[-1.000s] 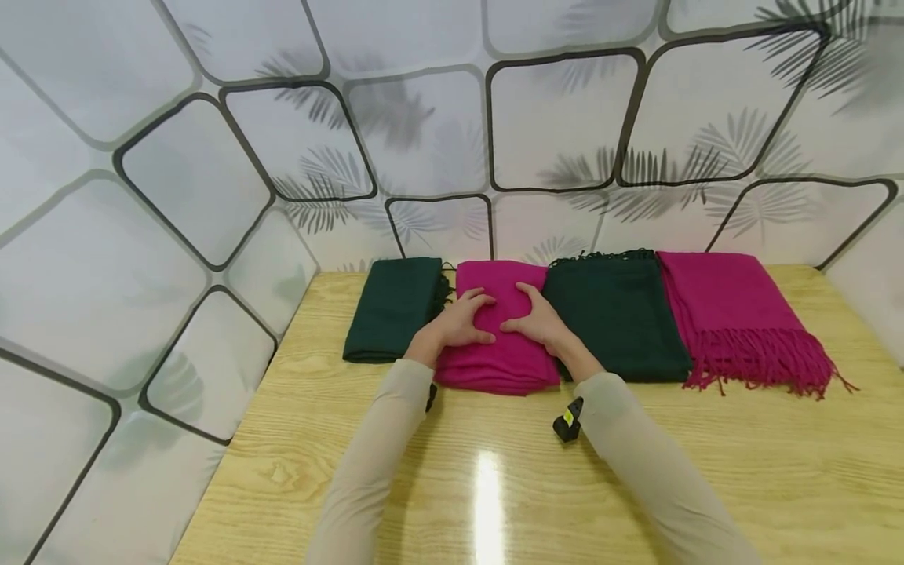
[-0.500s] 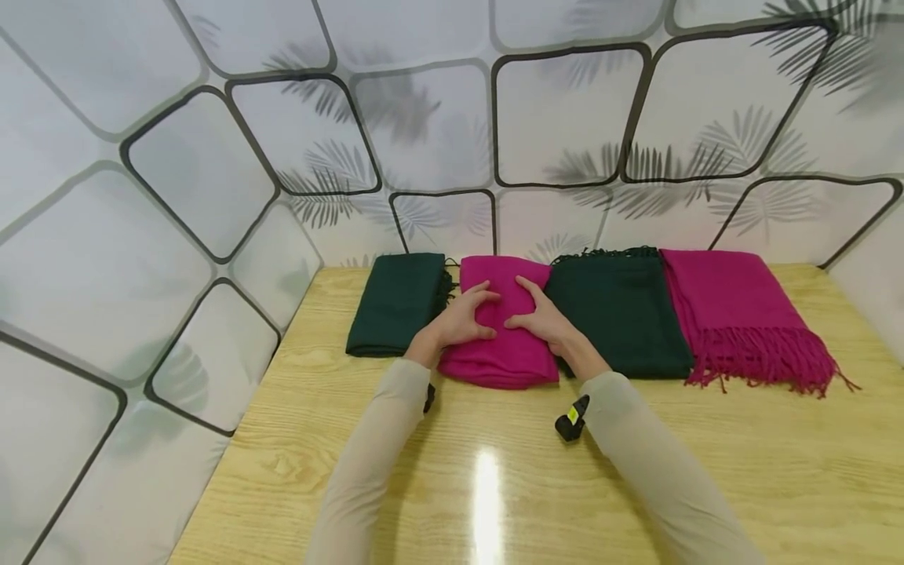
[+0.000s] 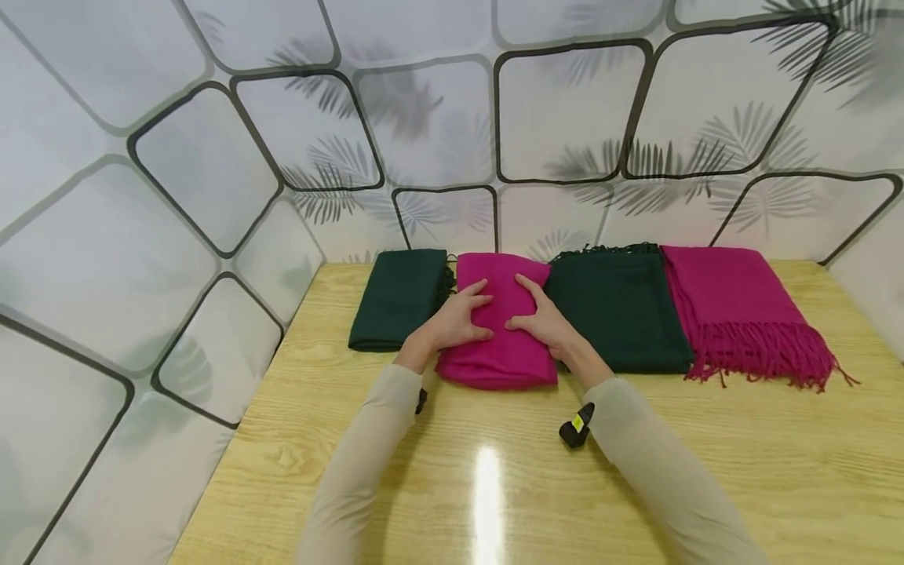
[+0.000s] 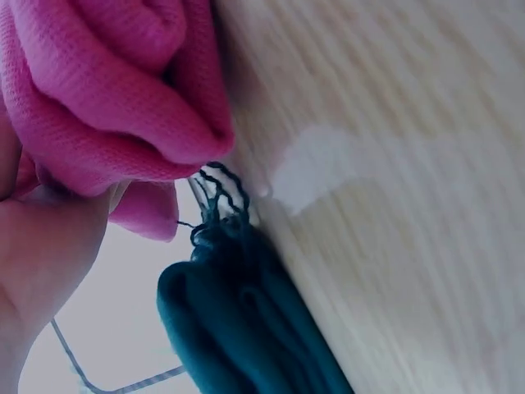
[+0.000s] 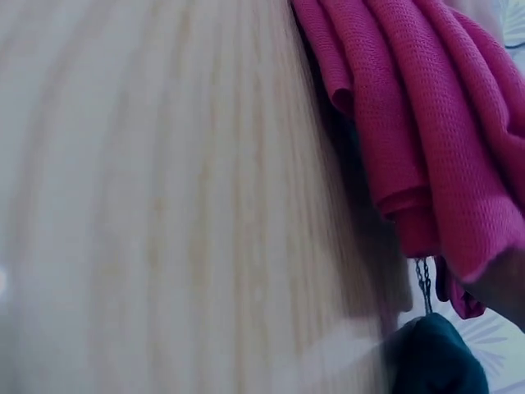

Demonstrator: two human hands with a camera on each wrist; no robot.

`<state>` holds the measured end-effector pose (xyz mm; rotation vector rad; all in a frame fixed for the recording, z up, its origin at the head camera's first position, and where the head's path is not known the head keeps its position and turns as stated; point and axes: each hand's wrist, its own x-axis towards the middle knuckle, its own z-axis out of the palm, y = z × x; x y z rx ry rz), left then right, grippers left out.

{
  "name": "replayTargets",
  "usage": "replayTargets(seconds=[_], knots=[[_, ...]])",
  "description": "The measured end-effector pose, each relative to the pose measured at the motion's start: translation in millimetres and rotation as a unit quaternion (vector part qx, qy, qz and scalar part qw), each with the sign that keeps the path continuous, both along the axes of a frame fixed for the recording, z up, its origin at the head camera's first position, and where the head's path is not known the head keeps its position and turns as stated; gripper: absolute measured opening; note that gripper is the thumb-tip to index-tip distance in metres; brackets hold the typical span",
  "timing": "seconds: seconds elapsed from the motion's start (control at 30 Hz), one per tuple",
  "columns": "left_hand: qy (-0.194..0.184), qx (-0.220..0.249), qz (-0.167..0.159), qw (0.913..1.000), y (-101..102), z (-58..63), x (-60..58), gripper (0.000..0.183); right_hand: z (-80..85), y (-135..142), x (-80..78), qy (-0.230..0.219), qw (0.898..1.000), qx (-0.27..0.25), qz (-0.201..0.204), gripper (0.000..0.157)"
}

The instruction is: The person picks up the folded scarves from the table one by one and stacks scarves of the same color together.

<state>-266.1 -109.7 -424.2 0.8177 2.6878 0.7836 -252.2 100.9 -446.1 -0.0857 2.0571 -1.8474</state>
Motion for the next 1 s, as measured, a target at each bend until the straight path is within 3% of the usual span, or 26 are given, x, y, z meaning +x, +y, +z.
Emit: replayTargets(seconds=[0.5,0.8,1.0], knots=[[0.043,-0.002,-0.015,0.9989,-15.0,15.8,26.8,0.073,7.7,-7.4,28.5,0.061,0.998,-0.007,0.002,0.093],[0.077,0.000,-0.029,0.9966,-27.8,30.8,50.3,0.072,16.0,-17.7,47.4,0.051,0.998,-0.043,0.020,0.095],[0.090,-0.008,-0.036,0.9953,-35.8,33.0,65.2,0.073,18.0,-25.1,61.8,0.058,0.997,-0.047,0.023,0.095]])
